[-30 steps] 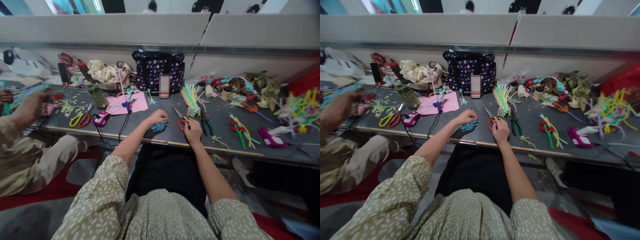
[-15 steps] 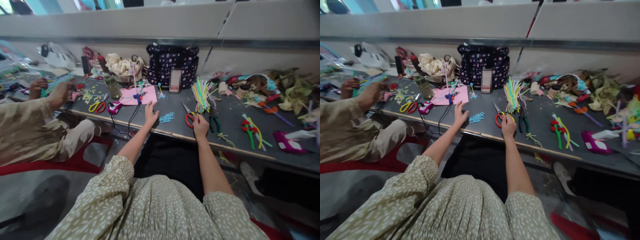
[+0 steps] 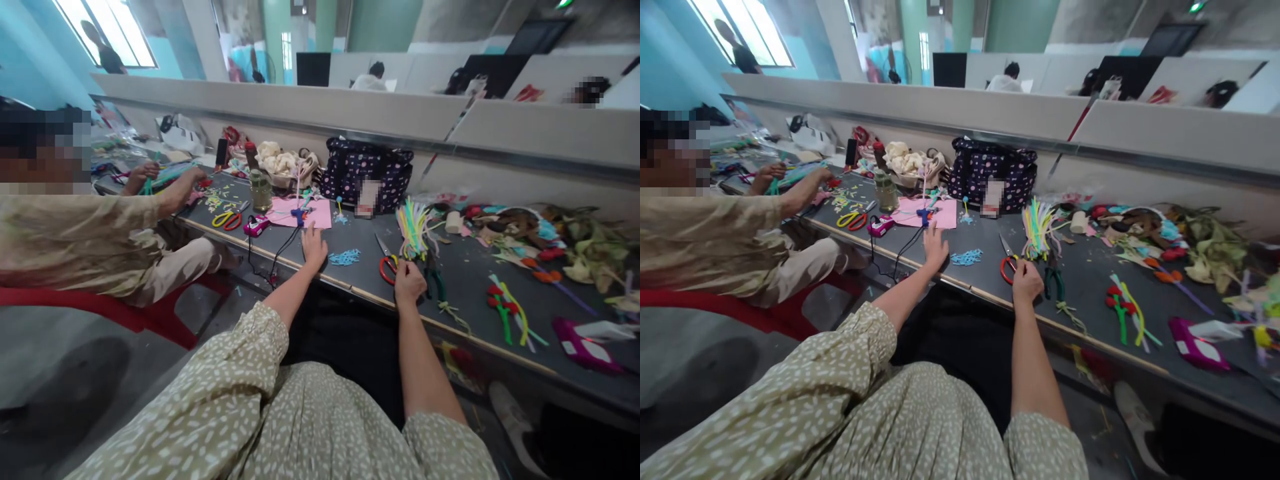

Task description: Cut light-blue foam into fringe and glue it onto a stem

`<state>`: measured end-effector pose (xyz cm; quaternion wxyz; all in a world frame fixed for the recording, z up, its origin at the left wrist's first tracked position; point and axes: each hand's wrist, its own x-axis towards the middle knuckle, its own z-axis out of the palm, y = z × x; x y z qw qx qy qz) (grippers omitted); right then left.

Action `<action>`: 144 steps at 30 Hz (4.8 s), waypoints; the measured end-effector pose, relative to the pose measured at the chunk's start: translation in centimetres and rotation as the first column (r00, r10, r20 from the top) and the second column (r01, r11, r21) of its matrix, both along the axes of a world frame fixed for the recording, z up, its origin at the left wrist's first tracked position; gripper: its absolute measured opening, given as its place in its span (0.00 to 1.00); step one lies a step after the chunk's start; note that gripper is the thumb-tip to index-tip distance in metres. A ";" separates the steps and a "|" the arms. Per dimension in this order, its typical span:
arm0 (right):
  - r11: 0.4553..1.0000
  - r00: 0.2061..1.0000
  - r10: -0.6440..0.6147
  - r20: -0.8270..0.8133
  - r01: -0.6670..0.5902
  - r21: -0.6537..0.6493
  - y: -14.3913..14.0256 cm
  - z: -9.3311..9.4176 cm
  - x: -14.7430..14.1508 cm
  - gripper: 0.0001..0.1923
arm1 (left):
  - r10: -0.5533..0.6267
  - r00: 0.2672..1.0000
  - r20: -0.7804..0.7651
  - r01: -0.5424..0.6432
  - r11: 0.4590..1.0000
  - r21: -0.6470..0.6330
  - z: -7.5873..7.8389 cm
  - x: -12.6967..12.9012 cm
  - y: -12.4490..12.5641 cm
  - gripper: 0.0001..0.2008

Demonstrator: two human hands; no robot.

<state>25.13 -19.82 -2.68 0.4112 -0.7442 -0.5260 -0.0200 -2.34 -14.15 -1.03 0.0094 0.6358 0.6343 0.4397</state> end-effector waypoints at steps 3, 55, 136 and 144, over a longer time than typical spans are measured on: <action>0.999 0.999 -0.017 0.028 0.016 0.032 0.1 0.1 0.0 0.19 | 0.012 1.000 0.009 -0.012 1.000 -0.015 -0.2 0.0 0.2 0.19; 0.990 0.995 -0.099 -0.030 0.096 -0.107 0.8 0.1 -0.1 0.15 | 0.045 0.956 0.290 -0.014 0.994 -0.107 -0.8 -1.0 1.8 0.10; 0.998 0.997 0.053 0.061 -0.052 -0.018 1.3 2.3 1.2 0.16 | -0.366 0.898 0.245 0.414 0.891 -0.186 4.0 -5.8 7.4 0.11; 0.992 0.973 -0.012 0.230 0.041 -0.123 7.7 6.6 5.7 0.13 | -0.421 0.797 0.432 0.502 0.861 -0.087 4.1 0.8 6.5 0.10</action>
